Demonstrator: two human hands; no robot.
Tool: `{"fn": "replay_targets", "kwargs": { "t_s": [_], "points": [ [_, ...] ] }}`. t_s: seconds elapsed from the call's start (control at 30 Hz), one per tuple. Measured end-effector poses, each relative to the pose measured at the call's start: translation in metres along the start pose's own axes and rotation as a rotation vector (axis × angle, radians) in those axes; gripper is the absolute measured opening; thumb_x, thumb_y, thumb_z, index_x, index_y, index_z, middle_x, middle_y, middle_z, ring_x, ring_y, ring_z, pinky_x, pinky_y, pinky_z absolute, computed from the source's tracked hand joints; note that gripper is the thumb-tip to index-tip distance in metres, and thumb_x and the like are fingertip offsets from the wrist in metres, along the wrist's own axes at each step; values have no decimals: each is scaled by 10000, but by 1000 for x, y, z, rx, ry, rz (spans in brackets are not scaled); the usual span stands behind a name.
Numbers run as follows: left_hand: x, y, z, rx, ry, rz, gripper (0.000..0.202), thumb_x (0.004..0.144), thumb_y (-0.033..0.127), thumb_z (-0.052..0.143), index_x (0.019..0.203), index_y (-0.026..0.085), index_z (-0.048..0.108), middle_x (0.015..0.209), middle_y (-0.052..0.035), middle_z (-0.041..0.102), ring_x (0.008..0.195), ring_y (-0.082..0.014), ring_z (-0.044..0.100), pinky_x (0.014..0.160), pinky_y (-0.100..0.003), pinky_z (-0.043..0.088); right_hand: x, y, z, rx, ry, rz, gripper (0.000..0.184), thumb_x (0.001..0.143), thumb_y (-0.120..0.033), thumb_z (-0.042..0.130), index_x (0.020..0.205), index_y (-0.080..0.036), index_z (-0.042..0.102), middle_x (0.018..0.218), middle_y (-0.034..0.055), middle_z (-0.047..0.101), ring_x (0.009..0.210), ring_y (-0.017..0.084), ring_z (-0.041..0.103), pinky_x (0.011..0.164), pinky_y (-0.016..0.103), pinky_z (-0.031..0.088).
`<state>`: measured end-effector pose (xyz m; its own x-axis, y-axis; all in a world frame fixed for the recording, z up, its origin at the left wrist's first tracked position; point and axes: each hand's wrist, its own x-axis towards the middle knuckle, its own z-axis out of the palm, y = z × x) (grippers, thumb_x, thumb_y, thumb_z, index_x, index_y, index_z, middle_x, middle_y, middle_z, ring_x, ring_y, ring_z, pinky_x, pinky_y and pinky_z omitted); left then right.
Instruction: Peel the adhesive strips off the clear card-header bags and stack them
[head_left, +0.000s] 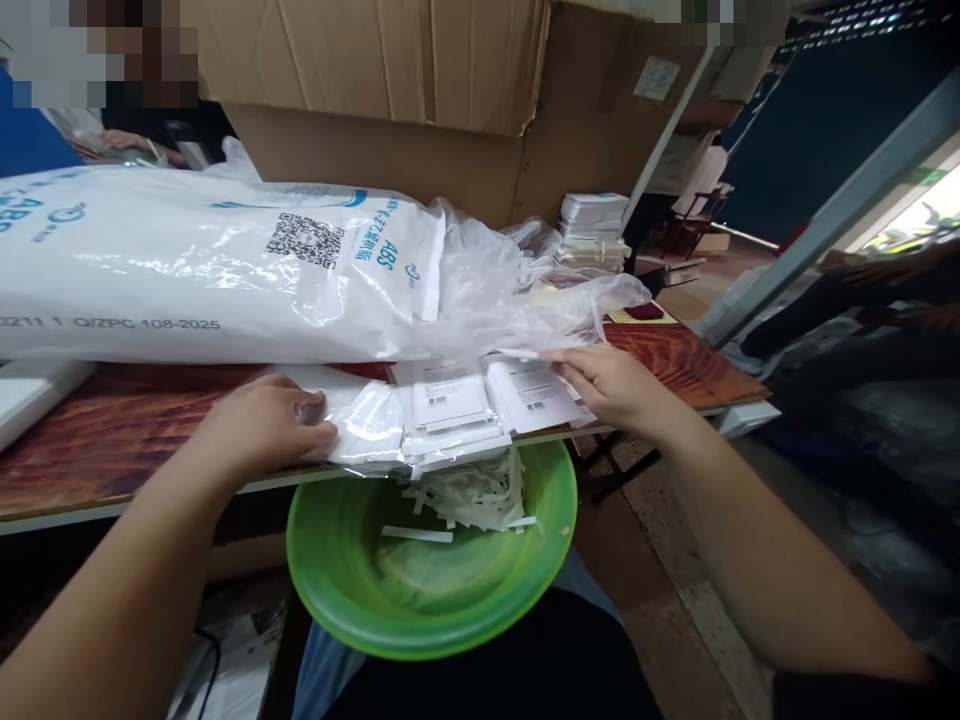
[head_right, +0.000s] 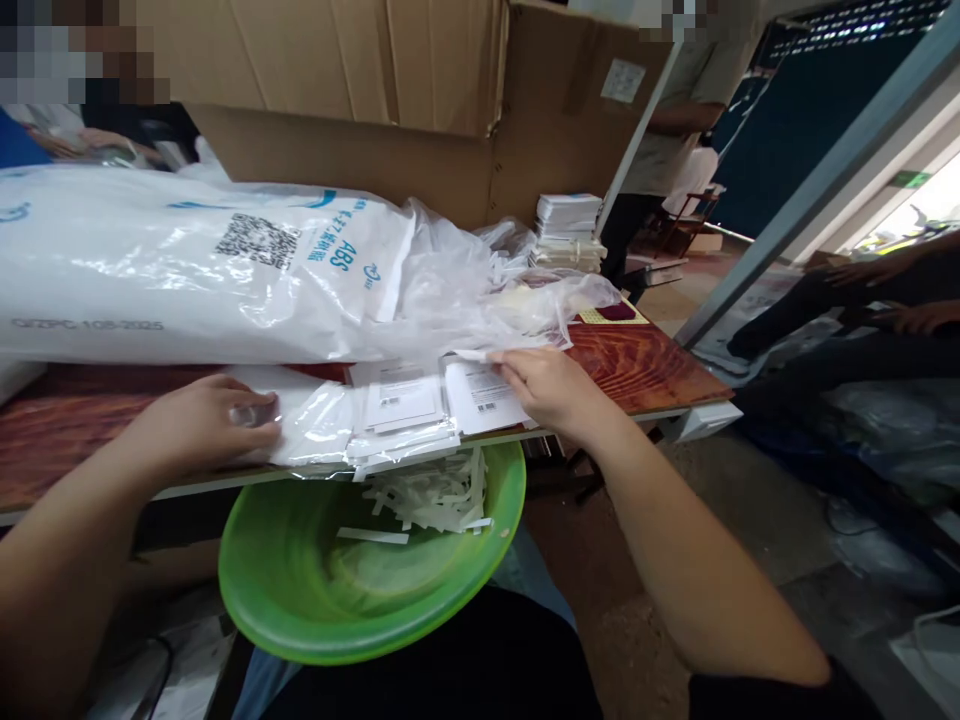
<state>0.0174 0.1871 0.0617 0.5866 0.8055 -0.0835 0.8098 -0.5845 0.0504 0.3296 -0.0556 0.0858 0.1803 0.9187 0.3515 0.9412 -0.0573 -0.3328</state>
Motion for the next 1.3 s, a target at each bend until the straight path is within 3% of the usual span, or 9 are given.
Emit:
{"fn": "replay_targets", "kwargs": {
  "t_s": [0.1,0.17,0.33,0.5,0.73,0.87,1.0,1.1,1.3],
  "points": [
    [3,11,0,50,30,-110,379,722,456,536,969,234,717,1174,-106,603,1006,-319,571,866,-463,435,-7,-19,12,62,544,89,268,930,-347,469,865,-186,674,900,55,684,866,191,610,877,360,421],
    [0,20,0,75,66,-162,372,748,440,482,942,224,714,1180,-118,609,1013,-338,568,845,-496,430,-9,-30,24,267,698,179,317,925,-395,484,730,-183,615,790,28,605,764,158,563,767,308,433],
    [-8,29,0,41,136,-177,376,753,444,454,907,203,698,1123,-142,622,1006,-329,572,850,-486,430,-1,-54,51,649,567,166,317,859,-384,605,617,-185,557,657,-17,475,625,116,473,608,256,401],
    [0,20,-4,54,13,-109,226,647,353,584,775,221,717,1004,-122,668,901,-303,608,763,-372,455,18,-81,69,562,354,-196,128,889,-219,567,844,-204,686,802,26,622,780,136,592,738,272,478],
    [1,18,13,73,248,-145,289,752,356,478,838,185,695,986,-141,673,933,-312,606,738,-393,435,41,-85,97,351,356,-463,222,915,-171,496,1038,-208,677,943,74,679,884,155,644,763,287,547],
    [-6,16,22,77,414,-113,357,807,380,398,786,175,689,917,-115,683,916,-275,614,904,-456,391,43,-77,101,316,358,-514,244,921,-149,465,1052,-192,666,970,89,679,910,165,644,781,305,553],
    [-6,8,14,78,299,-34,374,812,408,409,809,188,710,964,-118,703,950,-304,614,1026,-553,270,43,-77,98,320,384,-555,255,916,-142,467,1085,-192,652,997,101,672,944,178,633,809,332,551],
    [-6,0,0,-24,169,-45,351,767,458,493,857,214,729,945,-99,719,937,-317,625,935,-465,393,42,-78,98,316,404,-596,266,910,-112,466,1109,-177,631,1022,109,667,979,176,621,828,339,546],
    [-20,3,-18,-94,327,74,265,767,410,528,816,240,725,937,-38,714,886,-236,634,780,-310,445,36,-77,98,133,435,-659,297,907,-79,444,1156,-155,586,1068,127,646,1017,192,592,836,363,537]
  ]
}}
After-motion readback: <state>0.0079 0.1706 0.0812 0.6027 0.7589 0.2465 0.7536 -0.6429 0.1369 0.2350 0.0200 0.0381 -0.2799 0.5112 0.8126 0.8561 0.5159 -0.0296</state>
